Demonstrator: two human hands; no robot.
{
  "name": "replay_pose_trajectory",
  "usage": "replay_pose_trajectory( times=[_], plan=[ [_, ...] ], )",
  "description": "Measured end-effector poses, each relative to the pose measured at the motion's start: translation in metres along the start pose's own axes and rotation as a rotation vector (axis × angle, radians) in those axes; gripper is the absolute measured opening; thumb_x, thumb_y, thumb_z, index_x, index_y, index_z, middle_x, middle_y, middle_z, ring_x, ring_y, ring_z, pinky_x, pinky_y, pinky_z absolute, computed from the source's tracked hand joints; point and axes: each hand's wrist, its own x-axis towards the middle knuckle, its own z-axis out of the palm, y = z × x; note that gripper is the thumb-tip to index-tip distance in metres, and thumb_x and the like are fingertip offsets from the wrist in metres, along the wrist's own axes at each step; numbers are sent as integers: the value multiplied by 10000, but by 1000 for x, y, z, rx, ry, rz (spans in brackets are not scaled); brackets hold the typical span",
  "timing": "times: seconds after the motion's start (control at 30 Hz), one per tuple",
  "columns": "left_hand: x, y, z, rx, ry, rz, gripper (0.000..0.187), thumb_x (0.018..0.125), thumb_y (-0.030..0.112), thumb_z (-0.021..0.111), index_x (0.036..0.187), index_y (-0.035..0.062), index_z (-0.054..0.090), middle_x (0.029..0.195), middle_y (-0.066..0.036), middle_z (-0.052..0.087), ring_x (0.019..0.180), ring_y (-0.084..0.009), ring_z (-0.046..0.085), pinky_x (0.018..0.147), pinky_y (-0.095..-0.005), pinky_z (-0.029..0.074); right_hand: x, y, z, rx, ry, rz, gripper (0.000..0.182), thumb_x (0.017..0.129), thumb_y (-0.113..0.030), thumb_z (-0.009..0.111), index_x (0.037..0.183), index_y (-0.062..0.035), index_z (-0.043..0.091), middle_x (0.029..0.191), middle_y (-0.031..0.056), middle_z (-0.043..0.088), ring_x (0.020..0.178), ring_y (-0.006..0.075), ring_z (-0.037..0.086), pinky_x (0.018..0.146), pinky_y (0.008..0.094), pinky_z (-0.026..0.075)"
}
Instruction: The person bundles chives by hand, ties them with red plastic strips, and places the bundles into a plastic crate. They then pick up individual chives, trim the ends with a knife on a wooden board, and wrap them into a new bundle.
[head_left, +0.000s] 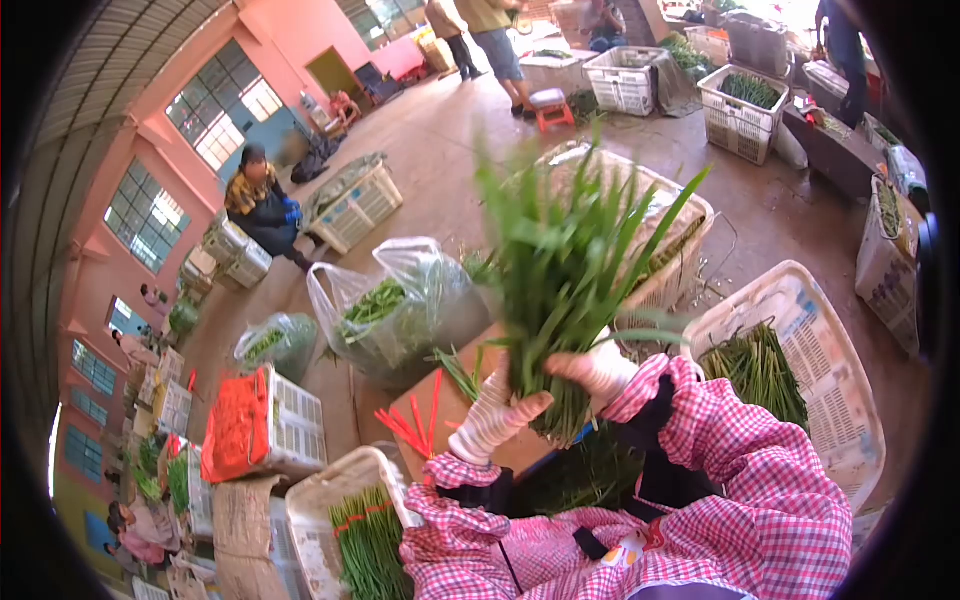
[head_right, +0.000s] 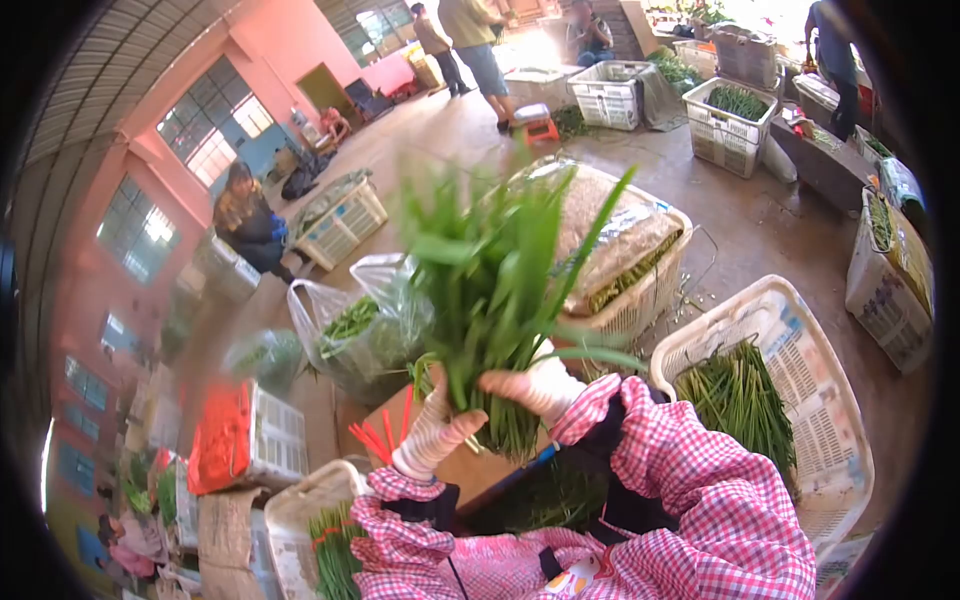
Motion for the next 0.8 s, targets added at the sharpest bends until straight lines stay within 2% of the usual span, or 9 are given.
replay_pose_trajectory(
  times=[0.13,0.17,0.27,0.4,0.43,0.57,0.63,0.7,0.8],
  plan=[
    [24,-25,-19,177,156,94,446,766,295,771,1097,52,595,1074,-68,611,980,-204,564,852,-381,461,35,10,1,-115,-127,28,532,711,-205,796,1166,-36,577,1085,73,640,989,170,580,866,347,484],
    [31,-28,-19,183,147,99,446,766,295,771,1097,52,595,1074,-68,611,980,-204,564,852,-381,461,38,17,3,-21,-83,-50,531,702,-216,799,1153,-36,584,1086,80,640,985,185,585,866,349,484],
    [29,-49,-26,378,250,165,586,772,274,750,1242,23,508,1192,-115,580,1074,-244,562,926,-377,451,61,50,-31,-521,-309,-125,618,662,-269,820,1172,-32,565,1077,117,635,988,243,595,874,378,477],
    [18,-122,-46,632,384,199,677,787,285,741,1331,33,425,1273,-121,534,1151,-238,527,981,-391,416,59,69,-45,-494,-422,134,638,689,-300,816,1204,-35,547,1131,137,604,1050,250,561,890,388,453],
    [12,-132,-42,429,406,206,681,792,290,737,1341,44,417,1294,-114,522,1156,-230,526,983,-408,414,56,80,-53,-508,-432,62,692,708,-293,812,1270,-46,491,1200,134,567,1100,241,529,915,393,437],
    [28,-103,-34,430,283,-33,588,859,511,571,1250,72,540,1250,-92,580,1230,-265,475,1084,-444,281,53,95,-50,-363,-233,-75,499,732,-239,804,1122,-23,580,994,80,655,901,197,613,787,344,518],
    [34,-102,-37,312,267,-89,574,869,534,532,1236,94,562,1242,-83,589,1235,-275,470,1093,-470,252,56,98,-50,-270,-305,140,831,696,-286,839,1352,-58,383,1240,104,529,1150,207,481,947,377,448],
    [47,-94,-43,1167,120,41,570,788,448,696,1219,96,571,1282,-93,554,1125,-293,557,979,-415,411,54,105,-51,-239,-268,190,758,694,-237,832,1308,-56,426,1185,87,561,1086,192,514,900,370,468],
    [58,-73,-33,1326,76,-29,650,807,554,567,1333,184,474,1389,-98,454,1299,-294,369,1092,-472,216,47,102,-42,-6,-138,294,530,669,-83,804,1146,-59,575,1006,39,647,863,156,594,755,355,517]
  ],
)
